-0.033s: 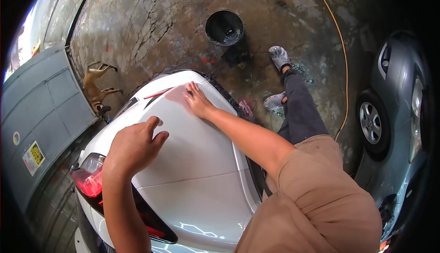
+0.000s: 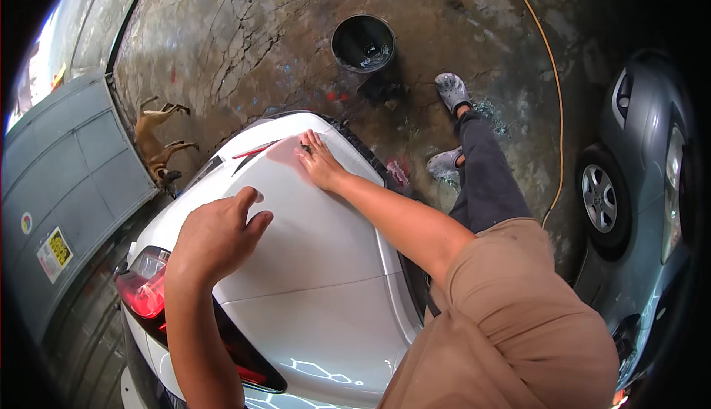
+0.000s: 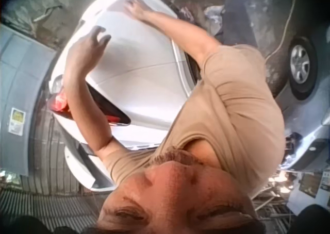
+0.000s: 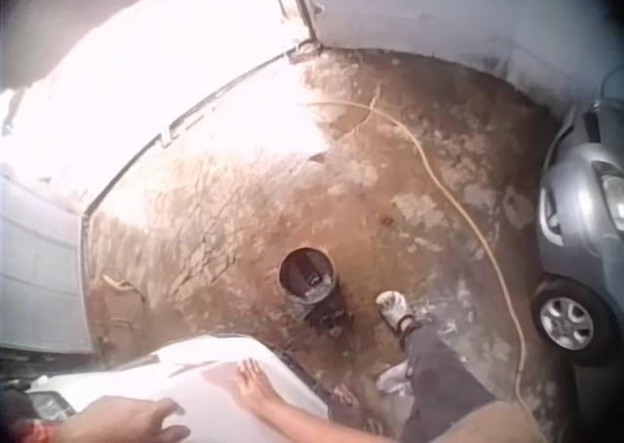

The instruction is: Sand the car paint using a sanding block and water before cleaning the surface with a cloth.

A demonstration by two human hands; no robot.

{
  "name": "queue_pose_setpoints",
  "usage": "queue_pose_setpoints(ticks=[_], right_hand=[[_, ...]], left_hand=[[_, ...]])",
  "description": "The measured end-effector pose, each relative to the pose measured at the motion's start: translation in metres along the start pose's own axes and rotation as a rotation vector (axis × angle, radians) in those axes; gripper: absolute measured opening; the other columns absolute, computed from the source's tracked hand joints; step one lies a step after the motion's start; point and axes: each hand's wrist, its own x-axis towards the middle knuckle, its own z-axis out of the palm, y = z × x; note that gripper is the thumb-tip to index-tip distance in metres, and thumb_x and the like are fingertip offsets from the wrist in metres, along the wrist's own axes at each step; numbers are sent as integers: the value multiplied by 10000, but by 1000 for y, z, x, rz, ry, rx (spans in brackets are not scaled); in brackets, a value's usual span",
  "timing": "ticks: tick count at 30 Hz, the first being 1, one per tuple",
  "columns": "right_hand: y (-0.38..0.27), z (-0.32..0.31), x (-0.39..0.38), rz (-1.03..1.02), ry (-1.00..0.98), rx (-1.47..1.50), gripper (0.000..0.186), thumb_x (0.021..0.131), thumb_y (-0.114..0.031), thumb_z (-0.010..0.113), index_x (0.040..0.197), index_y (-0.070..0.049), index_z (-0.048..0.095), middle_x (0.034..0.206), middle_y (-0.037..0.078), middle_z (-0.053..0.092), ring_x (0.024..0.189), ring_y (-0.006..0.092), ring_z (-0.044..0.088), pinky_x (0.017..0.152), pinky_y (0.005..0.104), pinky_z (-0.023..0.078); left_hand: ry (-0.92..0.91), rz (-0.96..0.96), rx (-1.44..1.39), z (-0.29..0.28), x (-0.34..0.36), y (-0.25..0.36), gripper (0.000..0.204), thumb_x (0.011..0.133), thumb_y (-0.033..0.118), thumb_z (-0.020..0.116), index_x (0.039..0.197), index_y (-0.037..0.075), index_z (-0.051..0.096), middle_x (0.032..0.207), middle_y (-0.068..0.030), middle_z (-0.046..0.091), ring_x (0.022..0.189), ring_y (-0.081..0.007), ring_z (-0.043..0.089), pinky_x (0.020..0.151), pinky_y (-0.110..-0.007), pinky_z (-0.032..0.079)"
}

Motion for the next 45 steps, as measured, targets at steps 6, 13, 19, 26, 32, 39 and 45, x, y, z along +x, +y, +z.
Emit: queue_pose_setpoints(ticks=[6,13,19,26,32,39,45], right_hand=[[-36,23,-129,-53,44,287,674,1070,-399,346,1559,28,166,1638,247,104,1531,374,66,1241,463,87],[-53,5,-20,121,50,187,743,1060,-467,340,1568,26,114,1643,250,63,1536,369,40,1240,468,71],[-90,-1,-103,-242,24,131,734,1069,-477,284,1559,49,139,1638,250,106,1537,360,48,1240,438,68],[-97,12,-32,99,-19,133,798,1049,-546,254,1566,39,87,1645,243,58,1537,353,60,1241,447,55],[-83,-13,-15,54,52,417,783,1046,-546,262,1555,45,190,1623,281,135,1530,376,89,1236,457,80],[-144,11,-55,-36,-2,97,748,1052,-513,268,1559,32,196,1640,234,133,1533,340,110,1236,439,102],[-90,-26,8,205,78,210,723,1048,-477,321,1525,64,267,1610,267,205,1529,365,111,1240,444,90]], left_hand=[[-27,-38,-14,10,-4,-10,350,973,359,568,1174,81,638,992,-177,717,963,-349,673,863,-435,509],[-7,-4,48,9,0,-7,317,972,299,529,1135,45,628,961,-187,716,931,-354,678,851,-454,514],[69,-36,72,13,-4,-12,246,928,205,474,952,38,653,882,-212,695,849,-395,663,796,-488,513],[6,-85,96,12,3,-14,254,929,233,484,956,33,639,898,-206,681,894,-389,651,813,-486,497],[48,-48,109,4,4,-2,280,938,251,482,975,32,652,918,-214,688,895,-392,655,811,-491,499],[14,-105,109,17,-2,-20,291,948,271,490,986,35,657,925,-220,688,909,-393,654,808,-496,495],[78,-63,111,4,9,-2,288,948,277,505,970,30,649,916,-224,684,909,-396,649,810,-495,495]])
